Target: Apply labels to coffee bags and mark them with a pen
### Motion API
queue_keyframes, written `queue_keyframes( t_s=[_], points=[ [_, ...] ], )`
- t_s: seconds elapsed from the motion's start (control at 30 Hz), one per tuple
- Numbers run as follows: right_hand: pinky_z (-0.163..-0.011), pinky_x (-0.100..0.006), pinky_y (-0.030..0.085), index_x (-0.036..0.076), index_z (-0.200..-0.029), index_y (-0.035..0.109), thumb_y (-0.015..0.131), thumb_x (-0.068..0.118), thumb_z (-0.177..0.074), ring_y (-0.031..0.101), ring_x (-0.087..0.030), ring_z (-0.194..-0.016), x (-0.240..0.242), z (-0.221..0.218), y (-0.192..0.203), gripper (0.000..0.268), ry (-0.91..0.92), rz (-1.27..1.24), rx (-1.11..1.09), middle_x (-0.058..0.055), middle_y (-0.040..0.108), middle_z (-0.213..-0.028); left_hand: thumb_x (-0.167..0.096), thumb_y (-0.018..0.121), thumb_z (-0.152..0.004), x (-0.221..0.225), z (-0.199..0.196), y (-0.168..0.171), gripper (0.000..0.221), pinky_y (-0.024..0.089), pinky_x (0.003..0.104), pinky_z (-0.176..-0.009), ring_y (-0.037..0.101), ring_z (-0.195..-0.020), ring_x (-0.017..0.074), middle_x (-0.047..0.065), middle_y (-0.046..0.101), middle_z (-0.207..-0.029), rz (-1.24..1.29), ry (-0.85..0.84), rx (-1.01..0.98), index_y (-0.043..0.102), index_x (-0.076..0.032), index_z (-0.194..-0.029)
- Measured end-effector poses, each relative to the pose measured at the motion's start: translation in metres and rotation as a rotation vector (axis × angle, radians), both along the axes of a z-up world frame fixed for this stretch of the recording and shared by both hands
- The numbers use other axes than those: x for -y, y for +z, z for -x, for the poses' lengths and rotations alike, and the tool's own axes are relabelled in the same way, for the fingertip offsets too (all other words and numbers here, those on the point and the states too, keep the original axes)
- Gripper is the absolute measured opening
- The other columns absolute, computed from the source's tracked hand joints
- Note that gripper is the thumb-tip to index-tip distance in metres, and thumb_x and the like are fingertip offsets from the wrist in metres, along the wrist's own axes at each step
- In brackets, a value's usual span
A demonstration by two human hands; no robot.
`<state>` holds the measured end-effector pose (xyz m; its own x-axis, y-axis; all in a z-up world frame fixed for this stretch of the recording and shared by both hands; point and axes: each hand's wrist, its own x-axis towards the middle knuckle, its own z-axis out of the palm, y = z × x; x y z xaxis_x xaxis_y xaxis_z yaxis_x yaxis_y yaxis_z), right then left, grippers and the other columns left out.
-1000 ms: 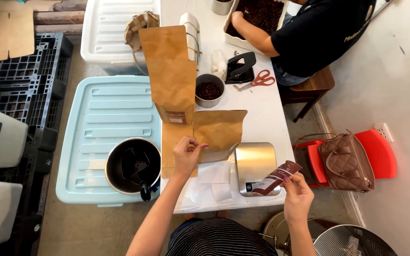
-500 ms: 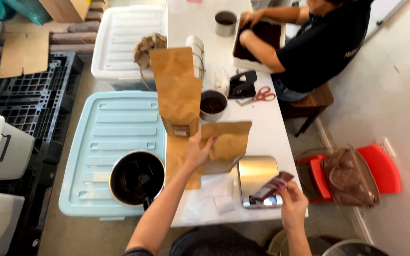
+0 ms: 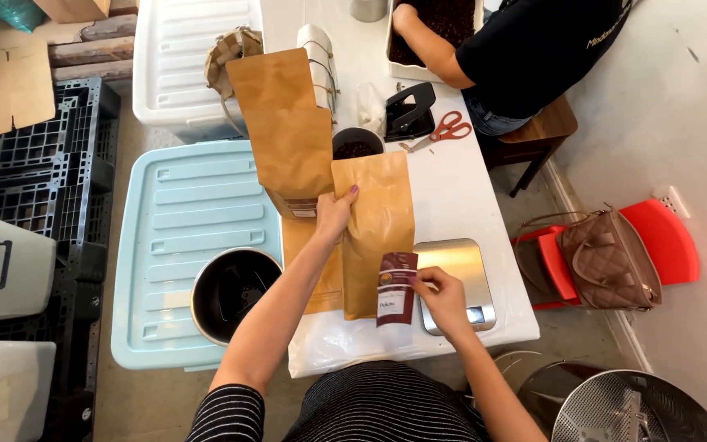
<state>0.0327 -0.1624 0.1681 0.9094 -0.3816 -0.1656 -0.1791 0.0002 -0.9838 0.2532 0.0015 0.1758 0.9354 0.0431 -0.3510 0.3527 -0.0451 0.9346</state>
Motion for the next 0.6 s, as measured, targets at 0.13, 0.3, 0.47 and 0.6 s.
queue_keyframes(
  t_s=[0.13, 0.3, 0.47, 0.6],
  points=[
    [-0.079, -0.034, 0.059, -0.002, -0.095, 0.075, 0.08, 0.005, -0.086, 0.067, -0.018, -0.095, -0.007, -0.022, -0.028, 0.013, -0.006, 0.003, -0.081, -0.012, 0.073, -0.091, -0.038, 0.083, -0.083, 0.009, -0.02, -0.021, 0.041, 0.055, 0.04, -0.069, 0.073, -0.083, 0.0257, 0.017, 0.075, -0.082, -0.017, -0.041, -0.008, 0.08, 0.001, -0.095],
    [-0.08, -0.03, 0.055, 0.002, -0.095, 0.075, 0.081, 0.012, -0.088, 0.061, -0.014, -0.094, -0.007, -0.042, -0.049, 0.013, 0.007, 0.024, -0.116, -0.007, 0.07, -0.089, -0.044, 0.081, -0.085, 0.015, -0.041, -0.039, 0.044, 0.057, 0.041, -0.074, 0.075, -0.09, 0.0273, 0.015, 0.077, -0.089, -0.1, -0.092, 0.002, 0.08, -0.003, -0.1],
    [-0.078, -0.028, 0.054, 0.004, -0.093, 0.076, 0.082, 0.016, -0.088, 0.061, -0.013, -0.089, 0.007, -0.056, -0.065, 0.014, 0.027, 0.039, -0.121, -0.006, 0.07, -0.085, -0.043, 0.069, -0.094, 0.026, -0.055, -0.049, 0.045, 0.056, 0.048, -0.088, 0.07, -0.109, 0.0354, 0.02, 0.075, -0.105, -0.173, -0.151, 0.09, 0.074, -0.002, -0.113],
    [-0.076, -0.028, 0.054, 0.006, -0.091, 0.076, 0.083, 0.018, -0.087, 0.063, -0.012, -0.087, 0.013, -0.062, -0.071, 0.014, 0.038, 0.052, -0.117, -0.004, 0.07, -0.083, -0.032, 0.051, -0.103, 0.029, -0.045, -0.04, 0.045, 0.046, 0.059, -0.108, 0.057, -0.127, 0.0485, 0.034, 0.064, -0.127, -0.259, -0.215, 0.161, 0.056, 0.004, -0.129]
  ],
)
